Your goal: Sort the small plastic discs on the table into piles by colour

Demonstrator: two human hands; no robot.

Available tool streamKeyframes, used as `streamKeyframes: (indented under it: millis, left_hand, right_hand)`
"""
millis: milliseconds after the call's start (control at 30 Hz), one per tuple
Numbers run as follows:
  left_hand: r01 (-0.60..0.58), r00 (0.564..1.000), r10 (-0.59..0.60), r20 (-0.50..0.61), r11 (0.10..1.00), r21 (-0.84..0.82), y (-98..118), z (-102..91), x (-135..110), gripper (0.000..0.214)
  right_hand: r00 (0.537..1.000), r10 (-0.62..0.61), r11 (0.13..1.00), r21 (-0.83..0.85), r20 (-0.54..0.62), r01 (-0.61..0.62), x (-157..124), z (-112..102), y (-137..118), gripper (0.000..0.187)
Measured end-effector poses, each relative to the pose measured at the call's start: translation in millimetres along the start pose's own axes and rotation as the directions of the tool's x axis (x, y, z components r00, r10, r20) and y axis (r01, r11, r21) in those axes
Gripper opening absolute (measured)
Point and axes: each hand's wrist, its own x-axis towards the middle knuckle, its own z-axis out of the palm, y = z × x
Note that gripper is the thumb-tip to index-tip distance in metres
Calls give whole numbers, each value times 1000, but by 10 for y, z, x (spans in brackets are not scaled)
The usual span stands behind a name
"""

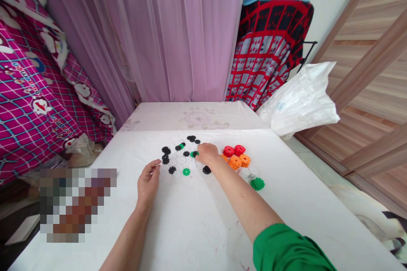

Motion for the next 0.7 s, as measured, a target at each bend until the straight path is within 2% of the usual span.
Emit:
streamKeyframes:
  millis: [167,400,567,700]
  left_hand:
    - [-8,1000,8,1,1000,3,10,-6,7,25]
    - [5,1000,-5,19,1000,-6,-4,-54,-12,28]
    - [-3,1000,1,32,998,55,10,-155,-101,30]
    - [-40,996,28,85,990,136,11,-283,-185,29]
  right_hand:
    - [999,34,997,64,-21,-33,-105,-58,189,37]
    - [989,110,978,186,-97,-91,-677,-189,900,24]
    - [981,156,966,224,-118,-127,-1120,-52,1370,27]
    - [971,199,963,208,-131,-169,-1364,110,1535,30]
